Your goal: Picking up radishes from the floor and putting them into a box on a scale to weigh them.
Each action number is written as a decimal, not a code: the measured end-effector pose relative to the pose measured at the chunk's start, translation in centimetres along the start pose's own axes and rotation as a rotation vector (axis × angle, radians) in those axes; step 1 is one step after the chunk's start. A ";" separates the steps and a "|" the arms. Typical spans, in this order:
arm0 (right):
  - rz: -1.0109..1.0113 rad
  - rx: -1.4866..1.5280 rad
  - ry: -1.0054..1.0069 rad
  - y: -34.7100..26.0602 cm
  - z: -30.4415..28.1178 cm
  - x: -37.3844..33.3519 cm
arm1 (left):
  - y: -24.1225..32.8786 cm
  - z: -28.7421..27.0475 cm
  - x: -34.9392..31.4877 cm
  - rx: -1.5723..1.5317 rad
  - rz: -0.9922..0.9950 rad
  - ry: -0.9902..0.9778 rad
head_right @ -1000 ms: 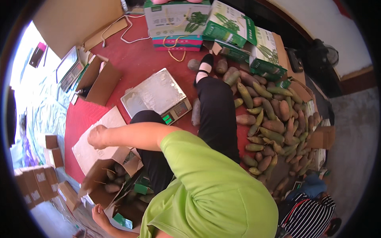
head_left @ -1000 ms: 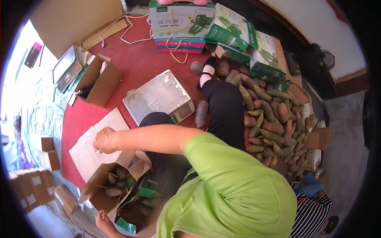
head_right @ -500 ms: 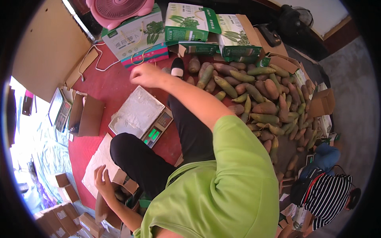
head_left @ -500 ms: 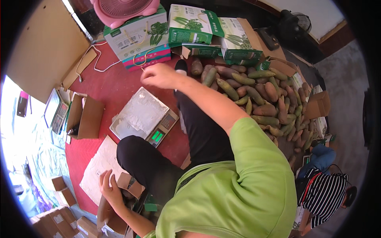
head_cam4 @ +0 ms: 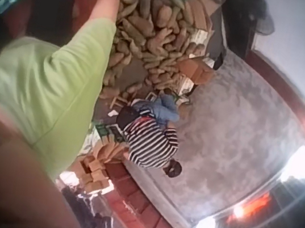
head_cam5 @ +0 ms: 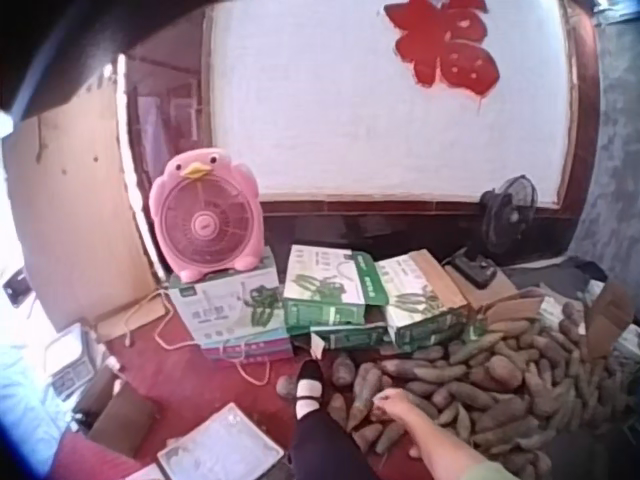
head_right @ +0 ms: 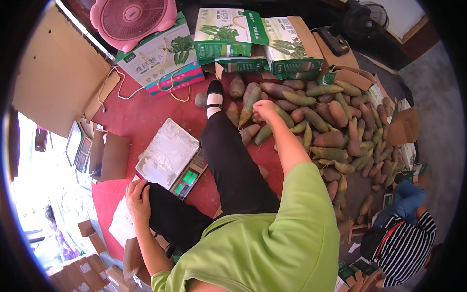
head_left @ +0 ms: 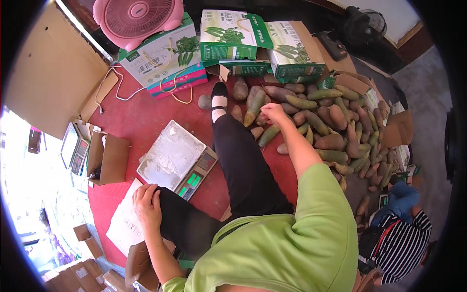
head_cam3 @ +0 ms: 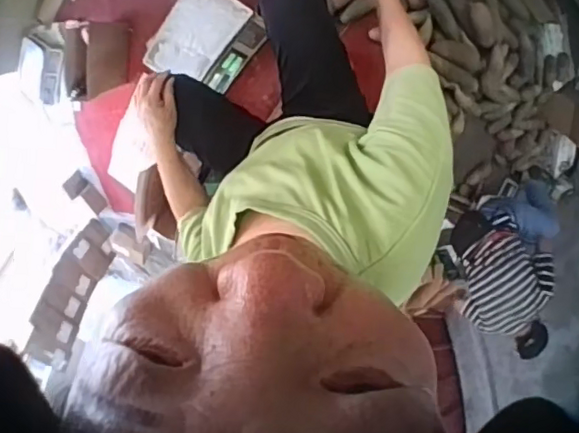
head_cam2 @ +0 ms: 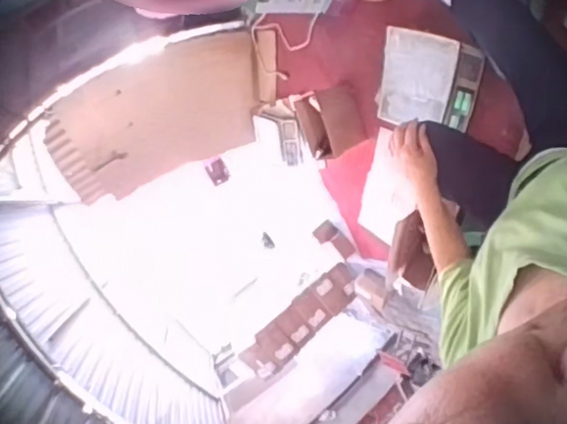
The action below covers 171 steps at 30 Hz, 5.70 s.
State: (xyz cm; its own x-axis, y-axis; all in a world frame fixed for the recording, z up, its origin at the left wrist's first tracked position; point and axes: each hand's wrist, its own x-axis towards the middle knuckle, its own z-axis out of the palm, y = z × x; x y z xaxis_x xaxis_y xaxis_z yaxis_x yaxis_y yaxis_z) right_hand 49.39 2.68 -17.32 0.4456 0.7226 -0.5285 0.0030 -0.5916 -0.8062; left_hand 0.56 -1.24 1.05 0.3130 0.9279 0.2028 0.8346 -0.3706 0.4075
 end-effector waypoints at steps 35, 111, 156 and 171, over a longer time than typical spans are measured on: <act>0.002 1.159 0.002 -12.3 6.7 22.5 | -1.0 0.5 4.0 0.238 -0.155 -0.108; -0.435 -0.268 -0.451 -14.2 13.3 -10.0 | -4.7 -3.7 3.1 0.197 -0.123 0.125; -0.329 -0.021 -0.151 -5.1 0.9 -8.5 | -2.8 0.1 -1.2 0.586 -0.190 -0.091; 0.520 -0.365 0.087 30.8 -4.4 -12.0 | -3.4 1.5 -1.4 0.653 -0.180 -0.062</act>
State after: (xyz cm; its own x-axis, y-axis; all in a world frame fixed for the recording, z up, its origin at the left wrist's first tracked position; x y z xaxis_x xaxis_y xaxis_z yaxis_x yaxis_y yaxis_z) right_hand 48.09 -25.83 -34.60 0.5419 0.2859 -0.7903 0.0650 -0.9518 -0.2997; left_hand -2.03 -1.17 -1.92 0.1527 0.9806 0.1230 0.9726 -0.1270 -0.1949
